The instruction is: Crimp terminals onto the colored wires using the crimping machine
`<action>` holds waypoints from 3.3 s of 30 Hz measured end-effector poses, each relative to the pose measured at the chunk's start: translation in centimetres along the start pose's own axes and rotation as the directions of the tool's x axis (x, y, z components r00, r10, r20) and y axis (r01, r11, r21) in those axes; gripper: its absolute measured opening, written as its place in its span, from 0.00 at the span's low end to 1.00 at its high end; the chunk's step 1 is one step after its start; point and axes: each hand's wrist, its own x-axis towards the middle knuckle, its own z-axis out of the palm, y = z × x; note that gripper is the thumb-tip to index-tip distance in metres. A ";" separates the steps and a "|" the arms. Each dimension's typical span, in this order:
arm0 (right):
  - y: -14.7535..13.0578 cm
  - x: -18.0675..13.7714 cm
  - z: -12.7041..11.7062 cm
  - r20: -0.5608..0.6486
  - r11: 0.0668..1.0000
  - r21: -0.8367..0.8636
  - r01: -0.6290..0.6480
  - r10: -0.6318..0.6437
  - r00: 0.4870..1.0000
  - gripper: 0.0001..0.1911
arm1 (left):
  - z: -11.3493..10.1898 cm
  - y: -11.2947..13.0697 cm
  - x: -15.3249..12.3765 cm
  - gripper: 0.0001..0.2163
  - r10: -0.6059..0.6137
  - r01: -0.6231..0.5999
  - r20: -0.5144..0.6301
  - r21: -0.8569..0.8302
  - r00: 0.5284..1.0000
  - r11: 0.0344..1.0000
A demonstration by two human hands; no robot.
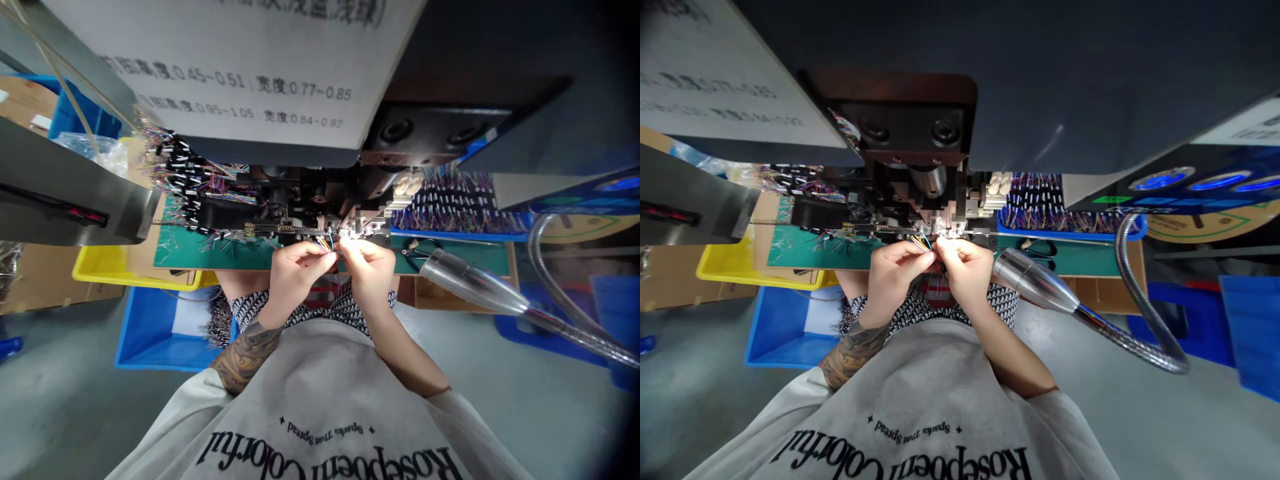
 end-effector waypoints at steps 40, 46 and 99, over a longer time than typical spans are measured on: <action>-0.5 0.2 0.0 -0.034 0.996 -0.052 0.068 -0.070 0.997 0.15 | 0.5 0.7 0.2 0.06 0.028 -0.028 0.017 -0.023 0.999 0.999; -0.2 0.1 0.1 -0.005 0.997 -0.045 0.070 -0.070 0.998 0.15 | 0.3 0.4 0.2 0.08 -0.017 0.017 -0.001 -0.021 1.000 1.000; 0.0 -0.2 -0.1 0.032 0.995 -0.073 0.067 -0.065 0.997 0.16 | 0.3 0.5 0.1 0.07 0.003 -0.005 0.037 0.054 0.999 0.999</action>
